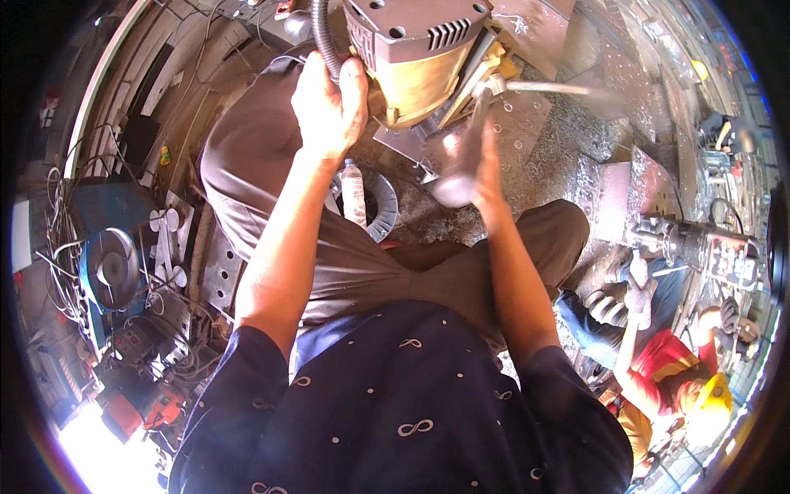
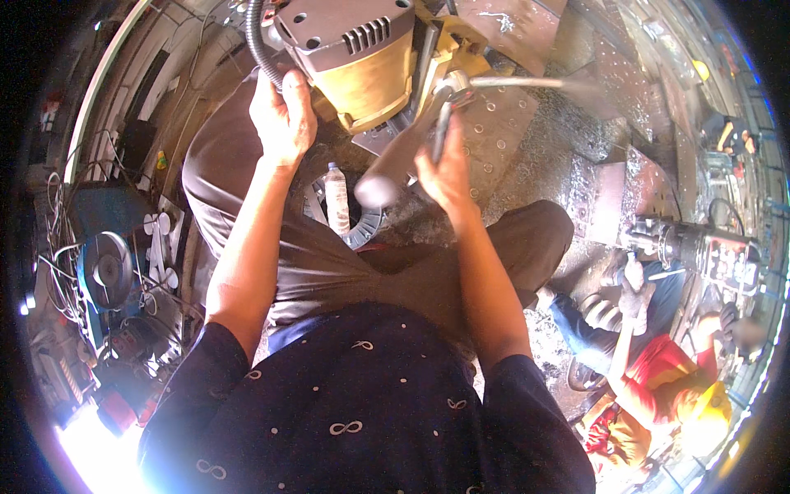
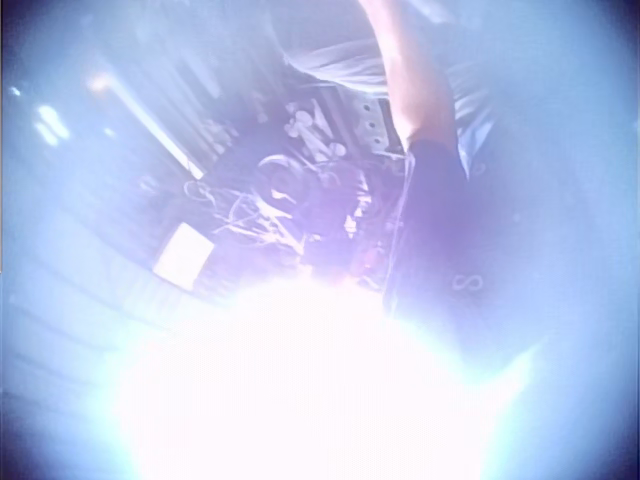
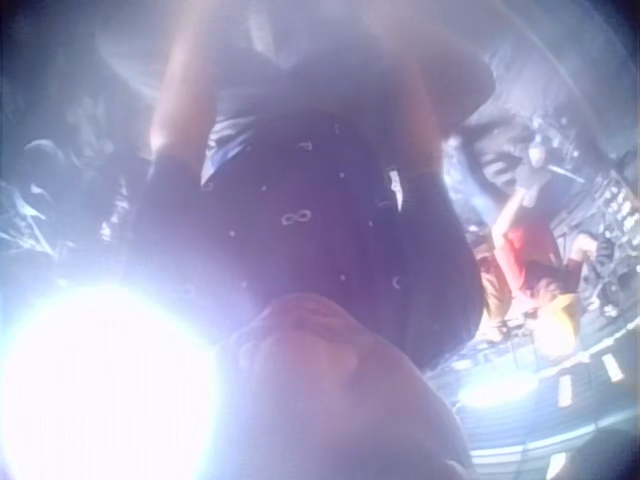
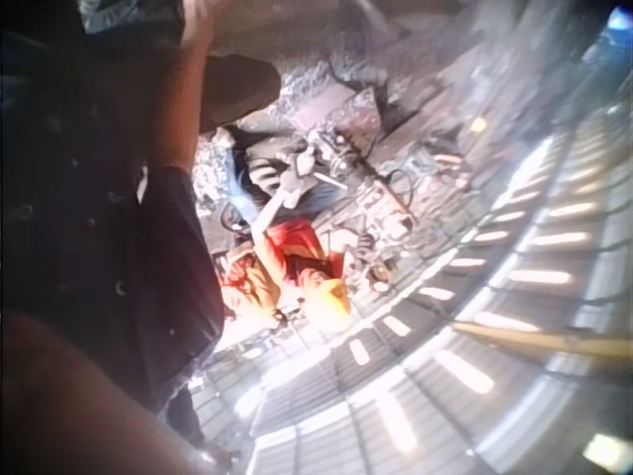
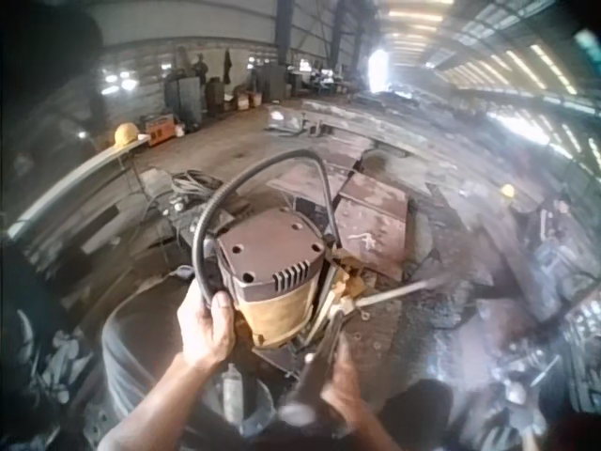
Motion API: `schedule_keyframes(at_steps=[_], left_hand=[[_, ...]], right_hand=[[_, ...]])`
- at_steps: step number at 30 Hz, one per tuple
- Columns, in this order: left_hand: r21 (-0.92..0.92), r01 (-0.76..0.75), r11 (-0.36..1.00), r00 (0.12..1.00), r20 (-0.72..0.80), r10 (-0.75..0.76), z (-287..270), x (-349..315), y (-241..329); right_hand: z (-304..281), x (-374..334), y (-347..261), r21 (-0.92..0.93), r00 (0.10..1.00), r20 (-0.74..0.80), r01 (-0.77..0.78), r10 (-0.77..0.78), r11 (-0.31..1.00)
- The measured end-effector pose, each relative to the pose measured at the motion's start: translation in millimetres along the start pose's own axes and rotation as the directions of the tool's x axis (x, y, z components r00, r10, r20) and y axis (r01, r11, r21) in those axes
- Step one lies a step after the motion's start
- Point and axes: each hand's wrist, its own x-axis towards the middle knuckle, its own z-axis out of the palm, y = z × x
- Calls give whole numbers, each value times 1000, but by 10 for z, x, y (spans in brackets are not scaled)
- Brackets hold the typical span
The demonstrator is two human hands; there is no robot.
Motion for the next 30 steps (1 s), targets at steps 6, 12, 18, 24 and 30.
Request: schedule_keyframes(at_steps=[6,12,18,24,30], left_hand=[[-61,-117,991,993,-9,117,138,-95,-98],[19,-43,999,999,-25,44,179,-282,48],[60,-91,994,995,-31,93,176,-266,-22],[53,-45,998,999,0,45,172,-168,-100],[111,-110,988,993,-26,114,162,-362,-10]], right_hand=[[-812,732,365,-808,989,-73,19,-132,589],[-1286,1356,31,-932,943,128,220,-307,287],[-1251,1334,-8,-951,952,113,187,-285,246],[-1236,1105,-3,-947,934,56,161,-352,276],[-1300,1331,-400,-976,944,213,219,-251,-1]])
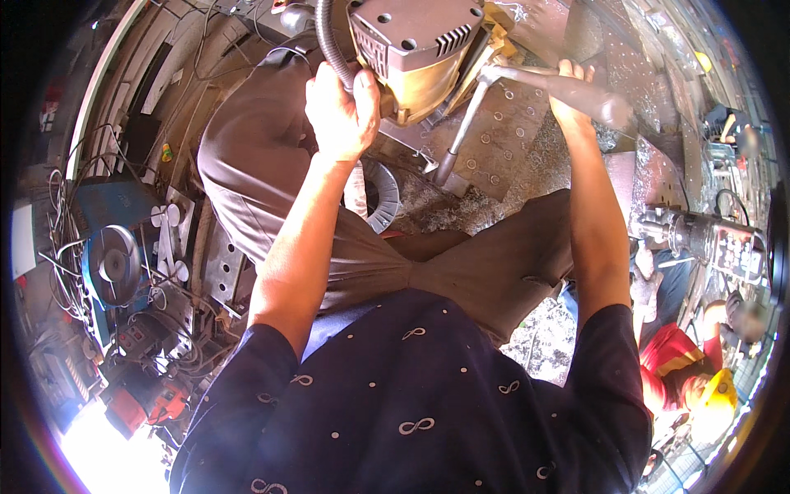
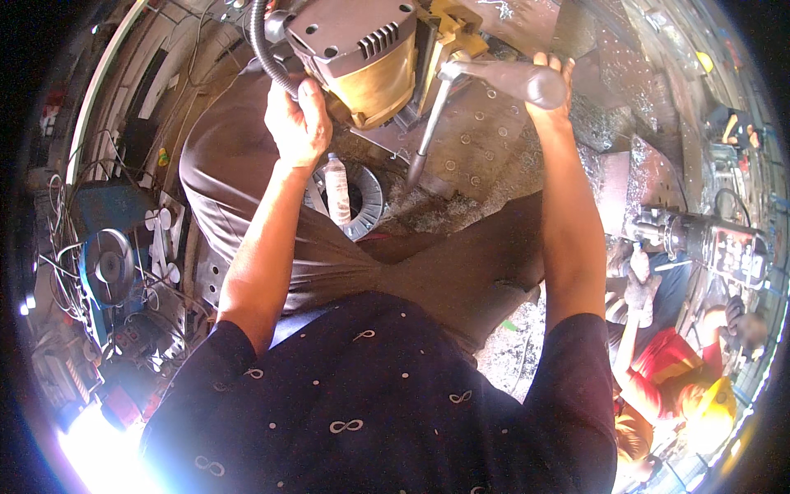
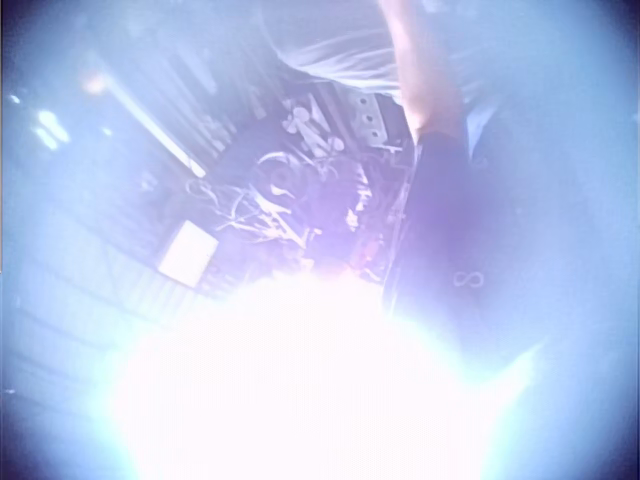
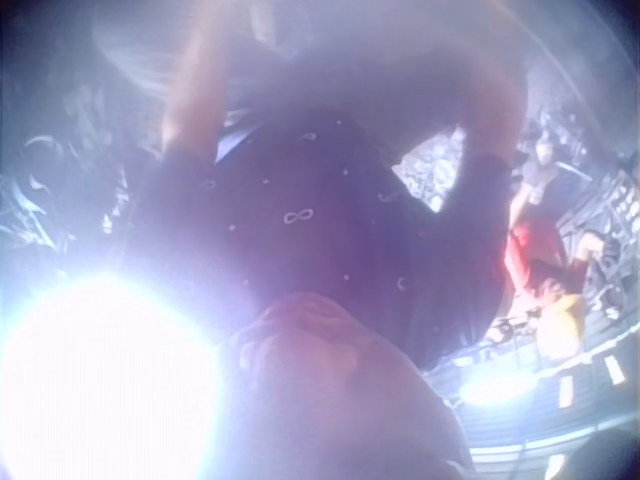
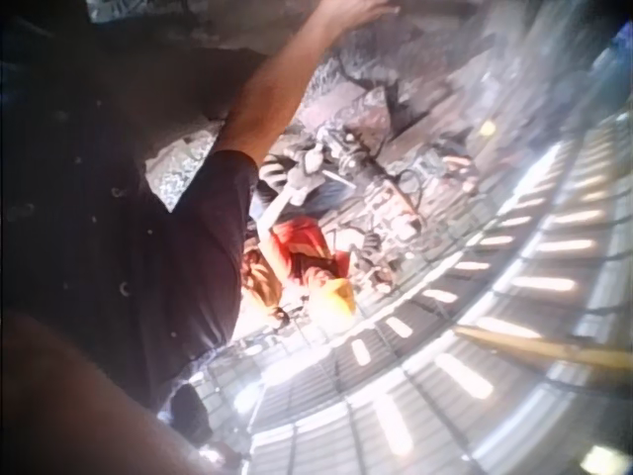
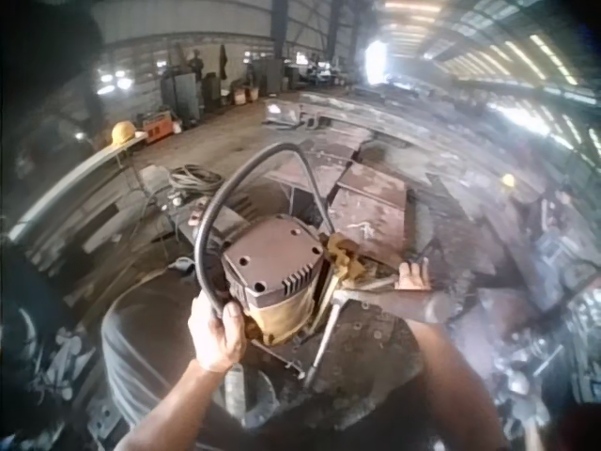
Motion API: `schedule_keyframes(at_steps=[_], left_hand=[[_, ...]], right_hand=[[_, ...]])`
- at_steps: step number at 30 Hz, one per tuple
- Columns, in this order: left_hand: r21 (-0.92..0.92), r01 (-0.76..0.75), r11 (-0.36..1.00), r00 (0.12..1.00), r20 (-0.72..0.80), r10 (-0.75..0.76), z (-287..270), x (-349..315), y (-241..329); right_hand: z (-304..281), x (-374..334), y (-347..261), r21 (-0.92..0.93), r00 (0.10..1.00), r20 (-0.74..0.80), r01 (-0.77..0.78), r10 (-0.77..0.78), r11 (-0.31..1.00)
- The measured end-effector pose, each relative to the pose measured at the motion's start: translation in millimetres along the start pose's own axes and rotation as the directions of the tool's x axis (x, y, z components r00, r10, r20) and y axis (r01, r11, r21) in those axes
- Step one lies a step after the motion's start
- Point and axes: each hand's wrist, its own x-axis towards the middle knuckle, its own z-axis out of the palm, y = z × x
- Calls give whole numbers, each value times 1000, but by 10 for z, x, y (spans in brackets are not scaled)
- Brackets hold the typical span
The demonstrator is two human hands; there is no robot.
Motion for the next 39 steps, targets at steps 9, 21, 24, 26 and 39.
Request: schedule_keyframes(at_steps=[9,21,24,26,39], left_hand=[[41,-85,996,996,9,84,1,76,-109],[28,-137,990,990,-16,138,19,89,-156],[14,-83,996,996,-9,84,24,68,-133],[-23,47,999,999,5,-47,-1,22,-132],[7,-119,993,993,-1,119,33,66,-141]], right_hand=[[7,-95,75,131,996,32,-92,88,987],[143,-102,154,190,991,-110,-48,70,981],[235,-118,197,310,980,-174,-36,94,950],[139,-169,54,457,975,-172,-49,142,888],[-460,-186,-965,756,690,632,-447,354,-478]])
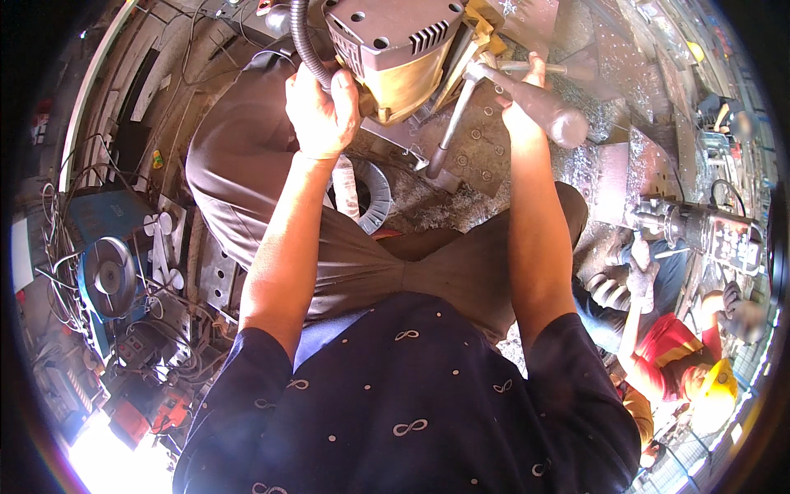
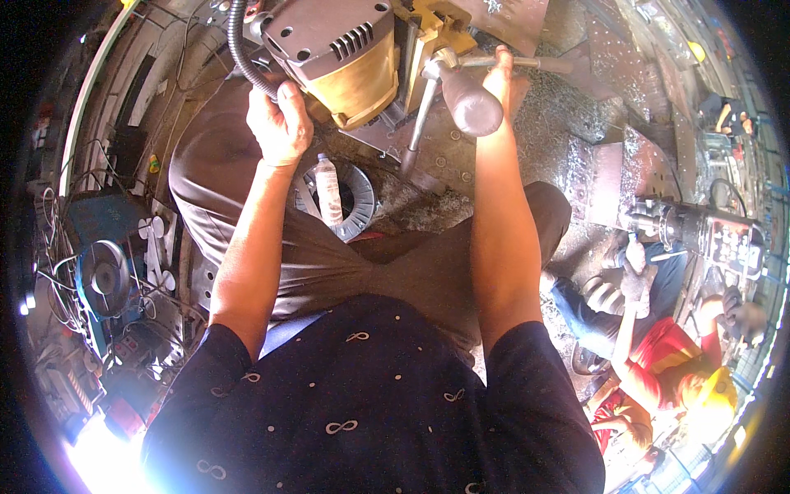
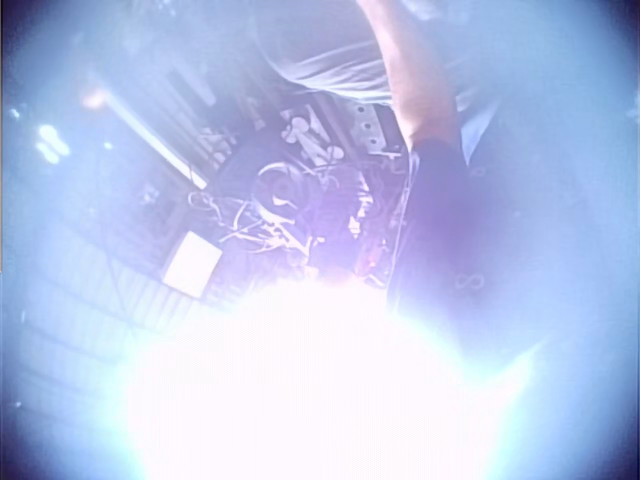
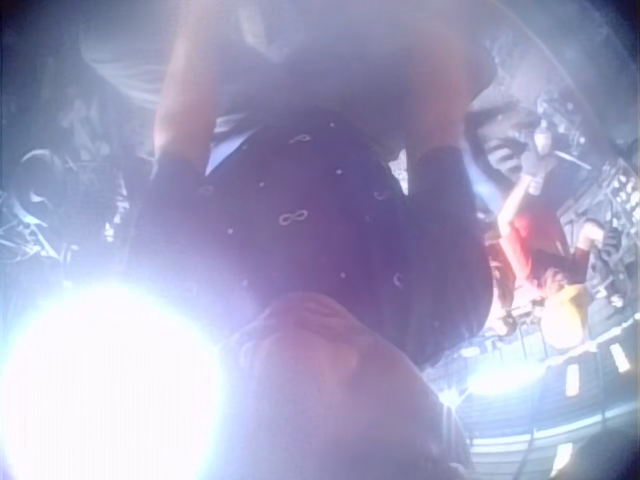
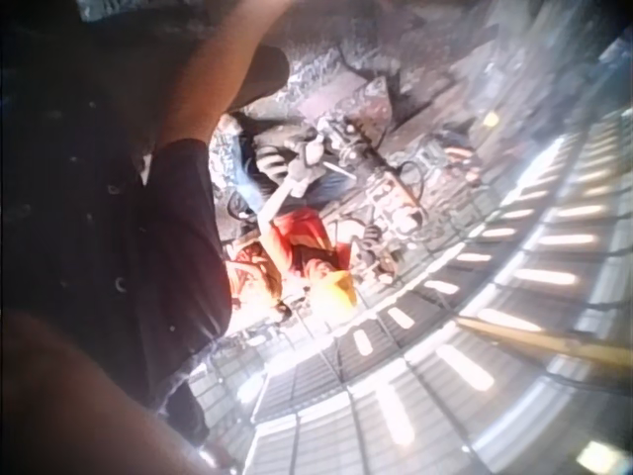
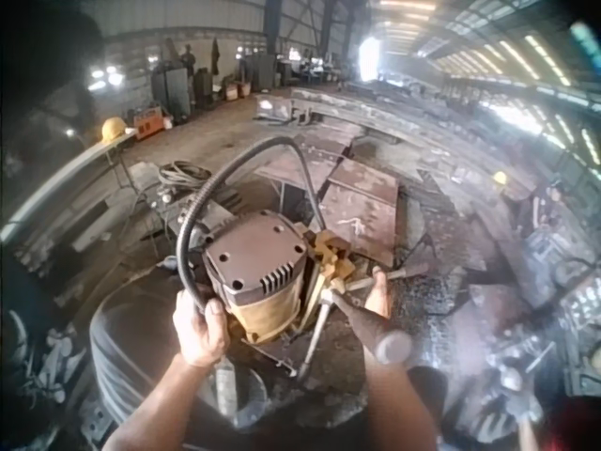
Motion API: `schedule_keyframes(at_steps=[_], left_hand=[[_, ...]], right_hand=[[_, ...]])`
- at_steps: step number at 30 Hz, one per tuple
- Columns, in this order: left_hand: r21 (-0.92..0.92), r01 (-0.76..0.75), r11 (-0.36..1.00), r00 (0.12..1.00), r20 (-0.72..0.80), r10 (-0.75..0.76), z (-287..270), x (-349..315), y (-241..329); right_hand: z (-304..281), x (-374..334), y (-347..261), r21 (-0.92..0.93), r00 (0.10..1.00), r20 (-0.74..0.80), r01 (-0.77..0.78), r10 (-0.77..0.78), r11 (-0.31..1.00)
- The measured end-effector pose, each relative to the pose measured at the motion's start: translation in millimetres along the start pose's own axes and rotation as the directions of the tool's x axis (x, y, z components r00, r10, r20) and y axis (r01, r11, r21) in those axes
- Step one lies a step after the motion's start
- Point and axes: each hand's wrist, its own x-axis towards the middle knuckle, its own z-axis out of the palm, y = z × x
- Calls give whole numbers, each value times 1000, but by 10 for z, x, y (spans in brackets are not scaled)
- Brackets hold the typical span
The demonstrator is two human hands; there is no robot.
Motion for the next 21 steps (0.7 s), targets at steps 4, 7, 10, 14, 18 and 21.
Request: schedule_keyframes(at_steps=[4,7,10,14,18,21], left_hand=[[-59,108,992,994,12,-107,-1,-20,-32],[-89,116,989,993,20,-114,34,-5,-42],[-87,138,987,990,5,-138,30,-18,37],[-60,145,988,989,3,-145,-6,-51,22],[-65,64,996,998,-1,-65,25,-33,-16],[-41,13,999,1000,-8,-13,24,-17,-28]], right_hand=[[107,67,34,339,967,177,-233,182,911],[91,288,228,255,994,98,-79,56,964],[158,234,385,27,985,62,159,-161,987],[196,48,19,307,974,164,-198,153,931],[220,-29,-30,312,987,127,-131,95,941],[209,-26,-43,268,990,124,-99,67,958]])
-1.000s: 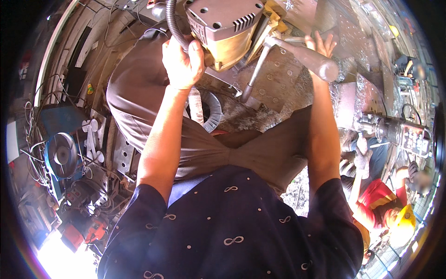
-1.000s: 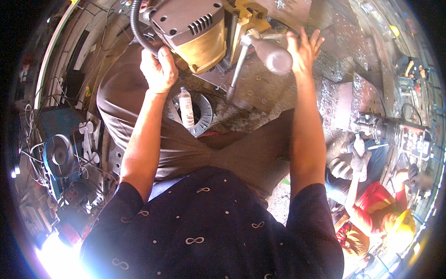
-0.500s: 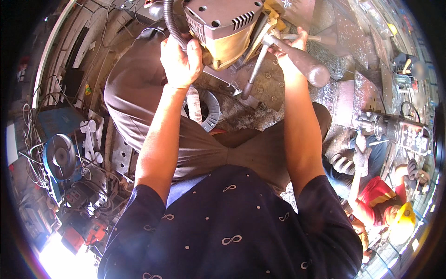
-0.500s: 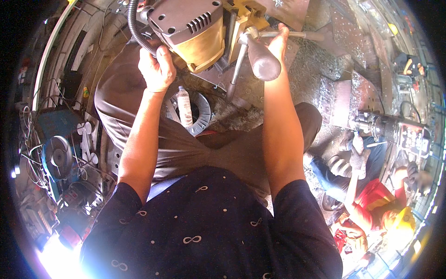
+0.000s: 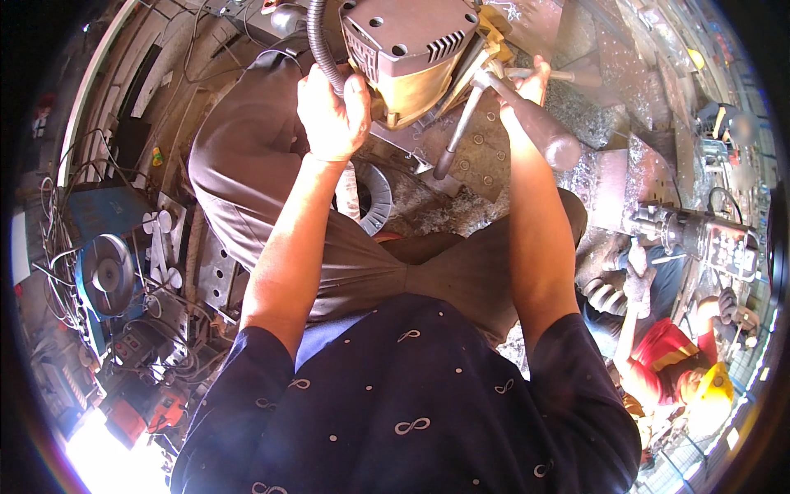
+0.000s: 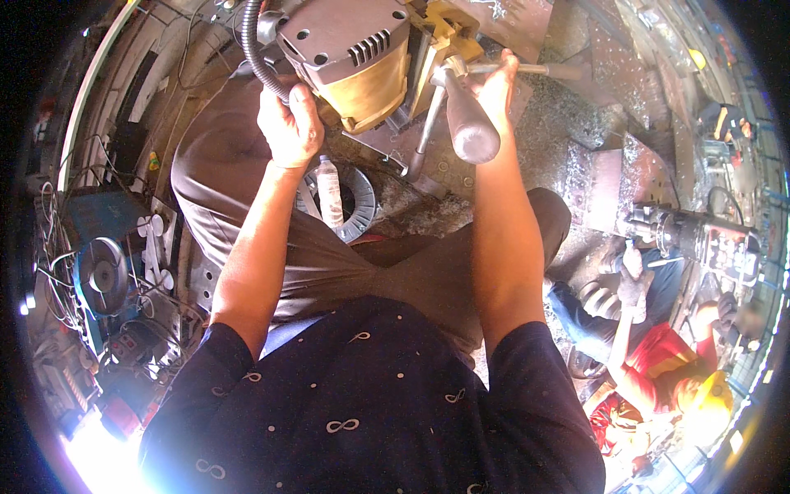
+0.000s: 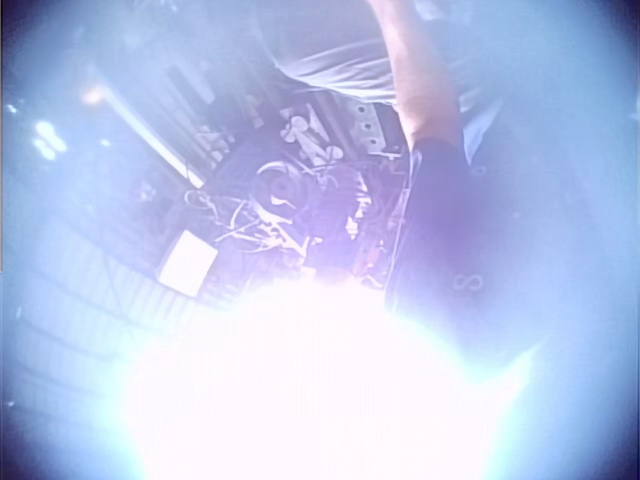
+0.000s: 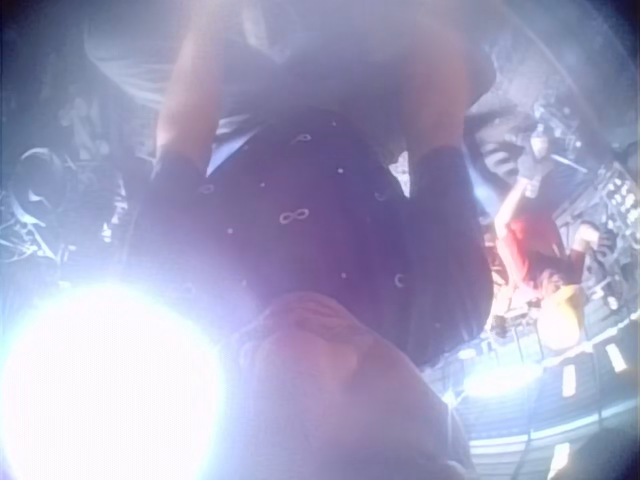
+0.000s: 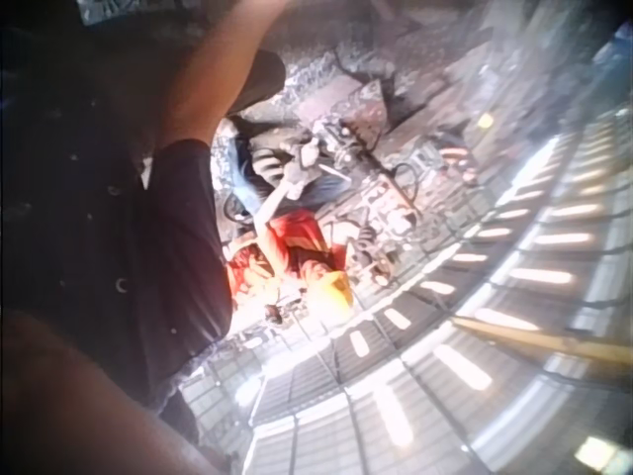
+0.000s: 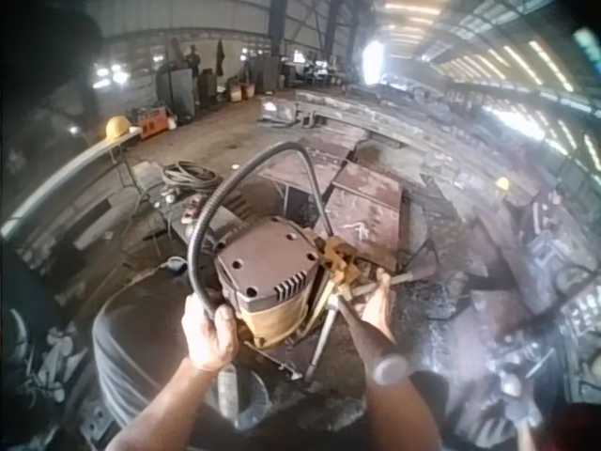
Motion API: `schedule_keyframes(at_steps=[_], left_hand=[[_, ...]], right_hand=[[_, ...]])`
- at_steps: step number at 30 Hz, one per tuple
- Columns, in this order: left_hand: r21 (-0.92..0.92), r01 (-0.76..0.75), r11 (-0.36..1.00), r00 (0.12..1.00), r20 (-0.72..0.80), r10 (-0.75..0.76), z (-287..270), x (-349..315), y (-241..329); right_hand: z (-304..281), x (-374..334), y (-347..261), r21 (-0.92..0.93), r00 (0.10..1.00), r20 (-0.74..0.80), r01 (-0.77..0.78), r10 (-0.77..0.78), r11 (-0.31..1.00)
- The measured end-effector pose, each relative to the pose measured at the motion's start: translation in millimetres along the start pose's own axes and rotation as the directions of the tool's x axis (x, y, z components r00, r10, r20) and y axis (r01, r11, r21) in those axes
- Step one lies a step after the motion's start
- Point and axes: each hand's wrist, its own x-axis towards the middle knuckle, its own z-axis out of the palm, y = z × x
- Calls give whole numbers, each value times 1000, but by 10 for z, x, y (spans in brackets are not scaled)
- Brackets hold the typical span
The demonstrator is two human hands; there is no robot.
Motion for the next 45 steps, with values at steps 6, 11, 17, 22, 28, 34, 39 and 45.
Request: schedule_keyframes(at_steps=[6,11,17,22,28,34,39,45], left_hand=[[-69,94,993,995,-22,-95,33,20,68],[-26,-19,999,999,-32,18,40,15,-23],[-4,-40,999,998,-44,40,13,-32,-107],[-35,11,999,1000,-9,-11,54,32,8],[-73,178,981,983,56,-174,-47,-120,-80],[-215,197,956,979,-4,-203,127,-122,9],[-317,217,923,973,-5,-231,139,-224,-211],[-323,288,901,956,48,-288,116,-263,-290]], right_hand=[[-118,-41,-52,-346,950,-209,151,-233,926],[25,-1223,-448,-146,714,206,699,-670,700],[534,-2188,-857,-366,411,904,887,-119,281],[726,-2072,-791,-312,320,936,947,145,-71],[766,-2117,-739,-327,399,859,910,321,-256],[572,-2161,-651,-340,305,938,898,-162,-281],[574,-2190,-507,-419,381,907,863,-183,-283],[689,-1918,492,-613,572,780,780,-254,-125]])
